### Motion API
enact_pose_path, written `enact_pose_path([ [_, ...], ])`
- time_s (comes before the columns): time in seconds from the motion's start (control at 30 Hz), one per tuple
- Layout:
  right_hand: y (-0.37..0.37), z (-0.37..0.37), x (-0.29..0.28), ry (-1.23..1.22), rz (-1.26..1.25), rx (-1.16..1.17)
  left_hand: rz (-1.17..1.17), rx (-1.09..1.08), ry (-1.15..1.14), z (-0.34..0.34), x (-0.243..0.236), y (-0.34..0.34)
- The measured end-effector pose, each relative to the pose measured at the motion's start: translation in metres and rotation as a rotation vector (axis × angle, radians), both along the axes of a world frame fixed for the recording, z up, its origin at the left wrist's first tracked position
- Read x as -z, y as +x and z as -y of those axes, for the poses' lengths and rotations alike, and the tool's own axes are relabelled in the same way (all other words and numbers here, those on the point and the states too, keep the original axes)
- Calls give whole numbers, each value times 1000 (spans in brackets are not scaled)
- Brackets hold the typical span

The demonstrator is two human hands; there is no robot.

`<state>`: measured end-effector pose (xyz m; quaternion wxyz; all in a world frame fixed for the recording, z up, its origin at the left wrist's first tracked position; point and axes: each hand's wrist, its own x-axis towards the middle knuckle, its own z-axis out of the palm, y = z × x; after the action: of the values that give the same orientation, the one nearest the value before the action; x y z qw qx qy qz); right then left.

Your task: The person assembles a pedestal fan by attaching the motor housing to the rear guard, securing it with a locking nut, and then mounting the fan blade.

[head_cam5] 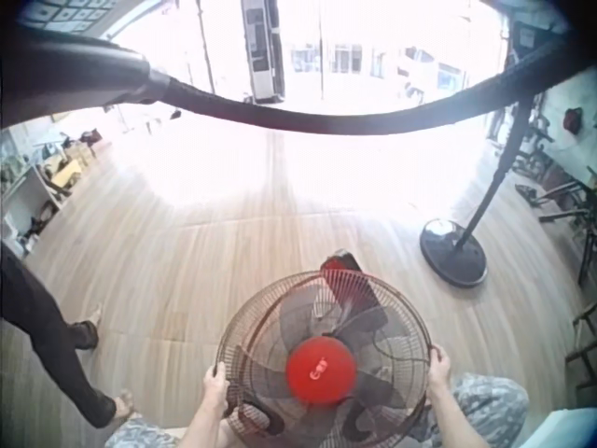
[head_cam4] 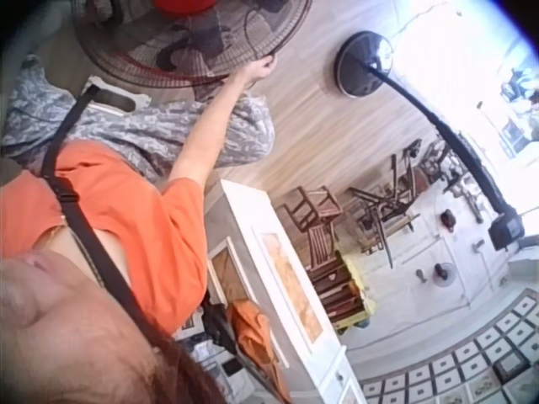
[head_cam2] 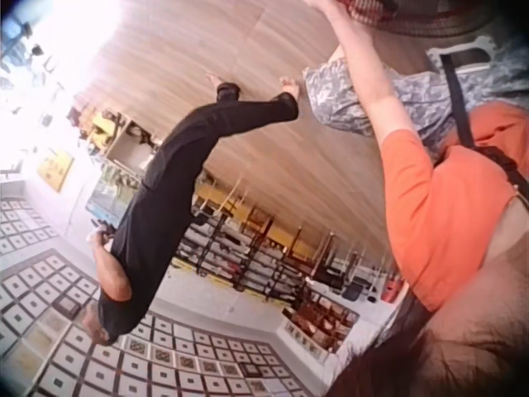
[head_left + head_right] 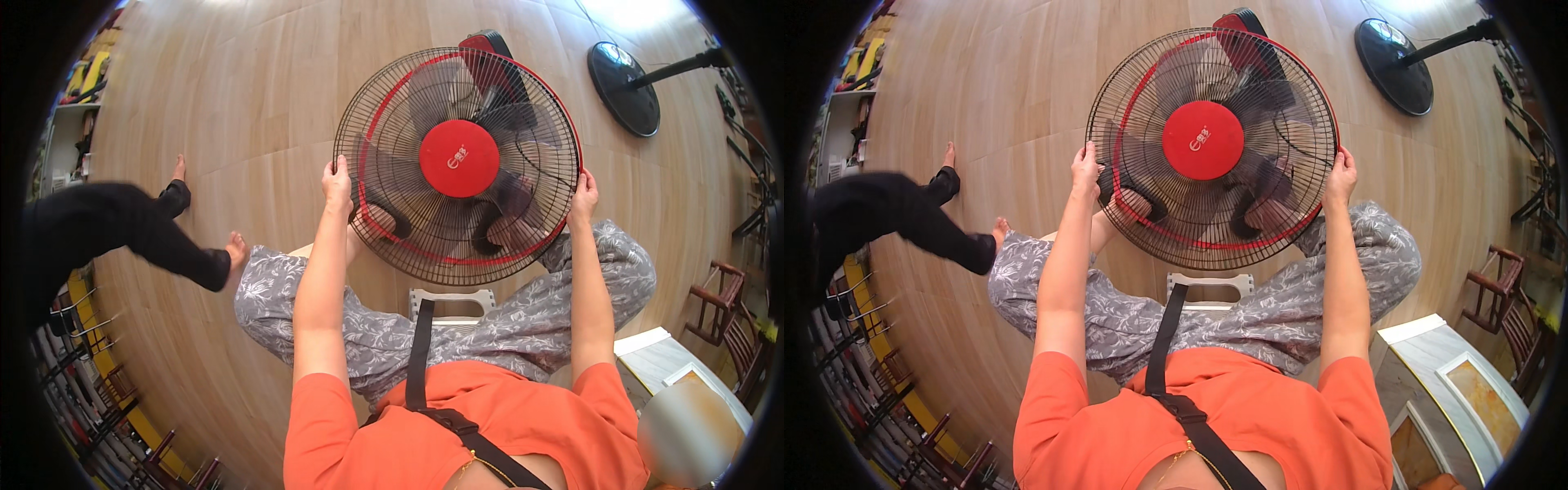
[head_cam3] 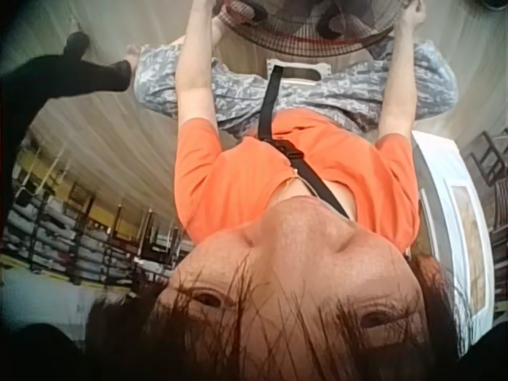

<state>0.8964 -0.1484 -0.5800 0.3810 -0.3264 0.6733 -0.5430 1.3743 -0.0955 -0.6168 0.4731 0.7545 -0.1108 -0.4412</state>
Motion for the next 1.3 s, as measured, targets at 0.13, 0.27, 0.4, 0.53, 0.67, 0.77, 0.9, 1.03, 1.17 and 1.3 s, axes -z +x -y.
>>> enact_pose_path([
  [0.13, -9, 1, -2, -2, -41, 8, 54, 69, 57, 4, -1, -11],
  [0.27, -3, 2, -7, -8, -197, -15, 72, 71, 94, 0, -6, -10],
  [0.4, -10, 5, -2, -53, -83, -2, 71, 116, 83, 1, -11, -10],
  [0.53, -26, 8, 2, 37, -76, -53, 53, 132, 98, 6, -10, -15],
  [0.67, -23, 10, 1, 2, -185, -75, 43, 57, 80, 6, 22, 3],
  [0.77, -6, 4, -14, -8, -412, -46, 45, 68, 81, 2, 31, 8],
  [0.9, 5, 1, -33, 44, -388, -75, -9, 41, 92, 2, 34, 11],
  [1.03, 7, 2, -47, 104, -268, -132, -57, 49, 83, 3, 26, 5],
  [1.17, 13, 3, -53, 39, -18, -148, -109, 38, 57, 3, 24, 7],
  [1.3, 18, 2, -57, 5, -22, -174, -111, 44, 70, 3, 24, 7],
])
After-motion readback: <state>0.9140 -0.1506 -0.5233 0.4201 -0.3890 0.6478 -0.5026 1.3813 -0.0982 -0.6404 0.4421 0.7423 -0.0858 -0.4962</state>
